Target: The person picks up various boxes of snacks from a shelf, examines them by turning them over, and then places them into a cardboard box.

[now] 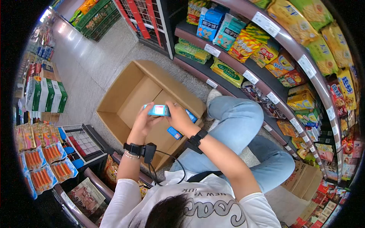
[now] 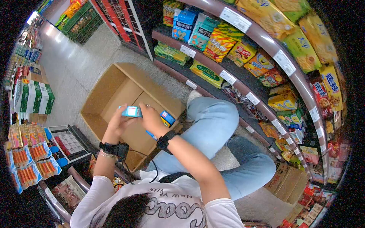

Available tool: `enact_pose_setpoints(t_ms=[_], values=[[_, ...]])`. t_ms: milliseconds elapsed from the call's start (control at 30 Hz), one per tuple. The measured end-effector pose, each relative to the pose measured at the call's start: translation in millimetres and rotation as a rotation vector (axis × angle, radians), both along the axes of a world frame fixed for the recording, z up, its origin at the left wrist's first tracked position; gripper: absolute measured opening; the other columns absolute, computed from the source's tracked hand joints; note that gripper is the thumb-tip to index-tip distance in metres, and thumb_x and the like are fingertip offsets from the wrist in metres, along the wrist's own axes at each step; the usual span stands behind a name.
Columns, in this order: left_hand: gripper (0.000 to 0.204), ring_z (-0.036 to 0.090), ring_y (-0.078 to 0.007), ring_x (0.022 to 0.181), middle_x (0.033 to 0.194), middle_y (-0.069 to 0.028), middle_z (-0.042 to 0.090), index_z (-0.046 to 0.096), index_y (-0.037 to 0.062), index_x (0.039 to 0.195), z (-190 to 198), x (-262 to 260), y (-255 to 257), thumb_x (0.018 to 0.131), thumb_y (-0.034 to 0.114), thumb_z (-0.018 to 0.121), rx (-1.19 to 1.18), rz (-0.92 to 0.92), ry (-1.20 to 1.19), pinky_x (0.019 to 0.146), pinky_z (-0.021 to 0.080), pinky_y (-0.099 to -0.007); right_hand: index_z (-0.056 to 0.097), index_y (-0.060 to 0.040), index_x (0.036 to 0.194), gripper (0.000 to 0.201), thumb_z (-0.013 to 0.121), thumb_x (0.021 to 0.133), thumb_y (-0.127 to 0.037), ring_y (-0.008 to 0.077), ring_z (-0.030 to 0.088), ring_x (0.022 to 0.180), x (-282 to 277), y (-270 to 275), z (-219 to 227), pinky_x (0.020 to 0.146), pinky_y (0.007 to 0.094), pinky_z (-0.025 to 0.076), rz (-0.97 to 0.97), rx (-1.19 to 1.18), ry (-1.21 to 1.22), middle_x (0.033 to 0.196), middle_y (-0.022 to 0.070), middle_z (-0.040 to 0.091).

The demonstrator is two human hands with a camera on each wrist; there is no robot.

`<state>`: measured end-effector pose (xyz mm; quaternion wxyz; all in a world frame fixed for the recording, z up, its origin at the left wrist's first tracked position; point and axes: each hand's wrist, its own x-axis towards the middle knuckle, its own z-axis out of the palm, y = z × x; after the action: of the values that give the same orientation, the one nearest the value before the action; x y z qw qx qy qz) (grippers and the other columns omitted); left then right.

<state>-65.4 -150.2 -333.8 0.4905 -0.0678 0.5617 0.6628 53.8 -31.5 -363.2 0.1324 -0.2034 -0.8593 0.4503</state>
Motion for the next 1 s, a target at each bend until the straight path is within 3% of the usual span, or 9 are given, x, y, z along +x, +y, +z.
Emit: enact_pose_setpoints(t_ms=[267, 367, 500, 633, 700, 767, 867, 933, 1000], values=[[0.017, 0.06, -0.0253, 0.09, 0.099, -0.0117, 0.058, 0.054, 0.0019, 0.1, -125.6, -16.9, -6.6, 0.087, 0.013, 0.056, -0.107, 0.126, -0.389, 0.081, 0.055, -0.0407, 0.051, -0.0011, 0.115, 0.041, 0.062, 0.075, -0.002, 0.0383, 0.056, 0.102, -8.3, 4.3, -93.3, 0.087, 0.0419, 0.045, 0.01, -0.088, -0.015, 0.108, 0.023, 0.058], [0.015, 0.058, -0.0243, 0.089, 0.098, -0.0112, 0.057, 0.057, 0.0027, 0.097, -142.5, -13.5, 5.2, 0.088, 0.015, 0.057, -0.21, 0.247, -0.485, 0.079, 0.055, -0.0381, 0.049, -0.0014, 0.121, 0.044, 0.061, 0.079, -0.005, 0.0367, 0.056, 0.105, 1.0, 12.5, -104.2, 0.091, 0.0394, 0.044, -0.037, -0.201, -0.262, 0.116, 0.0226, 0.057], [0.016, 0.058, -0.0238, 0.089, 0.098, -0.0113, 0.057, 0.058, 0.0038, 0.099, -204.0, -15.0, 16.5, 0.089, 0.017, 0.056, -0.33, 0.315, -0.522, 0.076, 0.056, -0.0366, 0.049, -0.0009, 0.12, 0.038, 0.057, 0.083, -0.005, 0.0309, 0.058, 0.104, -12.6, 37.2, -103.5, 0.089, 0.0359, 0.046, -0.035, -0.414, -0.272, 0.112, 0.0208, 0.06], [0.018, 0.058, -0.0231, 0.089, 0.098, -0.0111, 0.056, 0.059, 0.0023, 0.104, -247.1, -7.5, 24.0, 0.092, 0.015, 0.052, -0.302, 0.132, -0.397, 0.07, 0.057, -0.0328, 0.051, -0.0019, 0.118, 0.031, 0.053, 0.088, -0.007, 0.0231, 0.062, 0.094, -20.0, 62.6, -110.7, 0.08, 0.0316, 0.05, -0.188, -0.678, -0.26, 0.108, 0.0169, 0.062], [0.02, 0.058, -0.0225, 0.089, 0.097, -0.0103, 0.056, 0.059, 0.0025, 0.105, -245.8, 4.2, 20.8, 0.093, 0.015, 0.051, -0.222, -0.282, 0.22, 0.07, 0.057, -0.0319, 0.05, -0.0023, 0.117, 0.028, 0.05, 0.09, -0.01, 0.0196, 0.064, 0.086, -17.4, 75.4, -105.6, 0.073, 0.0294, 0.052, -0.237, -0.795, -0.256, 0.108, 0.0147, 0.062], [0.02, 0.057, -0.0203, 0.088, 0.094, -0.0087, 0.056, 0.059, 0.004, 0.104, -254.5, 8.9, 49.6, 0.094, 0.018, 0.049, -0.26, 0.08, -0.446, 0.071, 0.057, -0.0294, 0.05, -0.0016, 0.117, 0.028, 0.05, 0.09, -0.01, 0.0205, 0.064, 0.086, -17.4, 81.9, -100.6, 0.074, 0.0297, 0.052, -0.323, -0.92, -0.258, 0.108, 0.0149, 0.061], [0.019, 0.056, -0.0194, 0.087, 0.093, -0.0079, 0.056, 0.059, 0.0057, 0.103, -336.8, 12.3, 38.8, 0.093, 0.02, 0.05, -0.223, 0.05, -0.4, 0.07, 0.057, -0.0281, 0.051, -0.0006, 0.114, 0.027, 0.05, 0.089, -0.008, 0.0201, 0.063, 0.082, -19.0, 84.7, -87.5, 0.069, 0.0298, 0.052, -0.41, -1.035, -0.206, 0.103, 0.0145, 0.062], [0.019, 0.056, -0.0196, 0.086, 0.093, -0.0063, 0.056, 0.058, 0.0083, 0.102, -338.2, 20.8, 34.8, 0.093, 0.024, 0.051, -0.265, -0.162, -0.025, 0.066, 0.057, -0.0288, 0.055, -0.001, 0.109, 0.024, 0.051, 0.086, -0.006, 0.0177, 0.063, 0.071, -20.4, 80.7, -91.1, 0.06, 0.0284, 0.051, -0.474, -1.064, -0.137, 0.094, 0.0136, 0.065], [0.021, 0.056, -0.0195, 0.085, 0.093, -0.0055, 0.056, 0.058, 0.0092, 0.103, -336.9, 14.3, 47.1, 0.093, 0.026, 0.051, -0.414, 0.077, -0.421, 0.063, 0.057, -0.0299, 0.054, -0.0014, 0.11, 0.024, 0.051, 0.087, -0.007, 0.0179, 0.063, 0.071, -20.7, 80.3, -93.4, 0.06, 0.0285, 0.051, -0.451, -1.077, -0.138, 0.096, 0.0135, 0.065]])
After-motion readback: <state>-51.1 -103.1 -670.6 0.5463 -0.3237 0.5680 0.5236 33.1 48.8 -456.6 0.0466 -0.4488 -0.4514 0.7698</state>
